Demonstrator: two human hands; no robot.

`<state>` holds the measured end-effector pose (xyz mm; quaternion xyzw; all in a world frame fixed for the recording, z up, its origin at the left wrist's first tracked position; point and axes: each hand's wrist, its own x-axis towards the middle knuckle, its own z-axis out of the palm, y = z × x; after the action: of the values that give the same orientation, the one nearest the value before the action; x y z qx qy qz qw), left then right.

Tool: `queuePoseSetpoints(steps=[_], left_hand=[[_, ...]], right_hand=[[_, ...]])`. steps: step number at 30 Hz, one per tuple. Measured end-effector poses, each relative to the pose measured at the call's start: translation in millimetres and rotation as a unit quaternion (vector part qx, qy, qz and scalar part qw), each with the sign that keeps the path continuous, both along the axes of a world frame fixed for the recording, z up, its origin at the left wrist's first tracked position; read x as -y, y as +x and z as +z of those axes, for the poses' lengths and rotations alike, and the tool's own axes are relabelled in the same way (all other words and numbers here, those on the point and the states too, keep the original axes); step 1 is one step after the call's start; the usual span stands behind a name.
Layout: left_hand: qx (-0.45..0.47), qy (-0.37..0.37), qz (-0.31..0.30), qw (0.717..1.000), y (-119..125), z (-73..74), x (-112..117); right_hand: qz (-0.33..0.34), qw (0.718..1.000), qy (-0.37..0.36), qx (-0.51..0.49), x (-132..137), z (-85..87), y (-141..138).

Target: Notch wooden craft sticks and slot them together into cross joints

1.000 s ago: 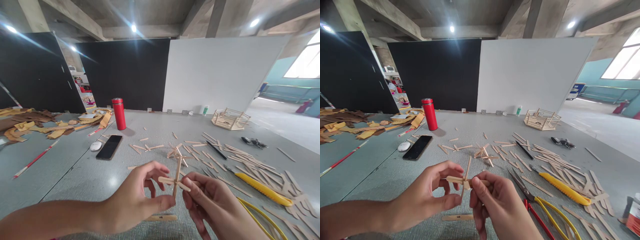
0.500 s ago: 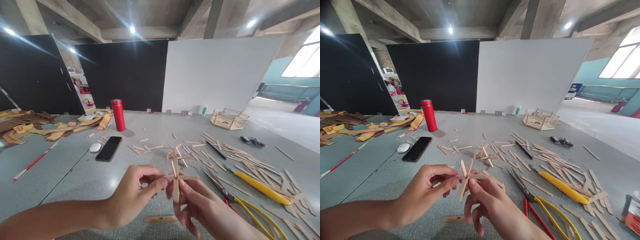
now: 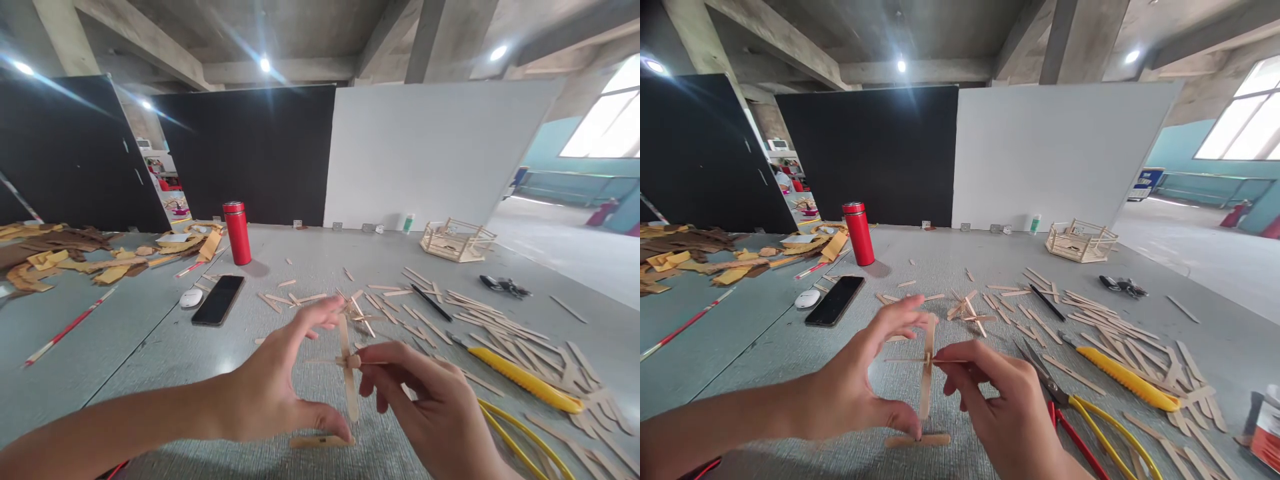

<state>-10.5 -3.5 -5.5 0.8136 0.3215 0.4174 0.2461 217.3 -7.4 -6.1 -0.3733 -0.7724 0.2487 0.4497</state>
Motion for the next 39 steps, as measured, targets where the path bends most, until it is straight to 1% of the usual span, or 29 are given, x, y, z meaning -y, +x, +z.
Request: queuePoseSetpoints(steps=[1,3,6,8,12,15,20,23,25,27,29,32,34,36,39], left_hand=[[-0.008,-0.013,-0.020,1.000,0.1,1.1,-0.6],[-0.016,-0.016,-0.036,0.999,0.9,1.6,-1.6],[0.031,0.018,-0.021,0.999,2.3,-1.7,-2.5],[0.061,0.034,-0.008,0.998,2.6,-4.6,-2.6],[0.069,0.041,-0.002,0.997,2.6,-6.2,-1.8],[0.063,0.030,0.004,0.998,3.9,-5.7,-1.6],[0.062,-0.031,0.024,0.997,7.1,-9.8,-3.0],[0.074,-0.071,0.014,0.995,8.3,-10.8,-3.0],[0.077,-0.084,0.007,0.993,8.7,-9.6,-2.3],[0.082,-0.087,0.009,0.993,8.8,-8.5,-2.5],[0.087,-0.073,0.030,0.993,8.3,-8.8,-5.2],[0.068,-0.043,0.079,0.994,5.3,-12.9,-16.8],[0.054,-0.039,0.096,0.993,1.5,-17.2,-29.6],[0.032,-0.051,0.101,0.993,-3.6,-22.7,-45.1],[0.001,-0.097,0.103,0.990,-12.0,-35.3,-69.1]], right_hand=[[0.002,1.000,0.017,0.012,1.0,0.2,-1.0],[0.009,0.999,0.045,0.025,2.5,-0.2,-2.5],[0.005,0.997,0.070,0.033,3.6,-1.8,-2.4],[-0.005,0.997,0.072,0.038,3.4,-2.3,-1.5],[0.004,0.997,0.062,0.037,2.3,-1.7,-0.5],[0.006,0.998,0.048,0.038,1.7,-1.8,-0.7],[0.009,0.999,0.024,0.033,-1.0,-6.1,-1.0],[0.026,0.999,-0.005,0.021,-2.8,-9.0,-0.9],[0.030,0.999,-0.030,0.022,-3.1,-10.1,-1.4],[0.022,0.998,-0.042,0.034,-3.3,-10.6,-2.4],[-0.011,0.998,-0.032,0.051,-4.6,-11.3,-3.1],[-0.091,0.993,0.008,0.077,-11.5,-14.5,-2.0],[-0.120,0.988,0.026,0.093,-19.5,-18.6,0.7],[-0.122,0.986,0.029,0.109,-28.1,-24.4,4.0],[-0.110,0.984,0.031,0.137,-38.3,-36.7,7.6]])
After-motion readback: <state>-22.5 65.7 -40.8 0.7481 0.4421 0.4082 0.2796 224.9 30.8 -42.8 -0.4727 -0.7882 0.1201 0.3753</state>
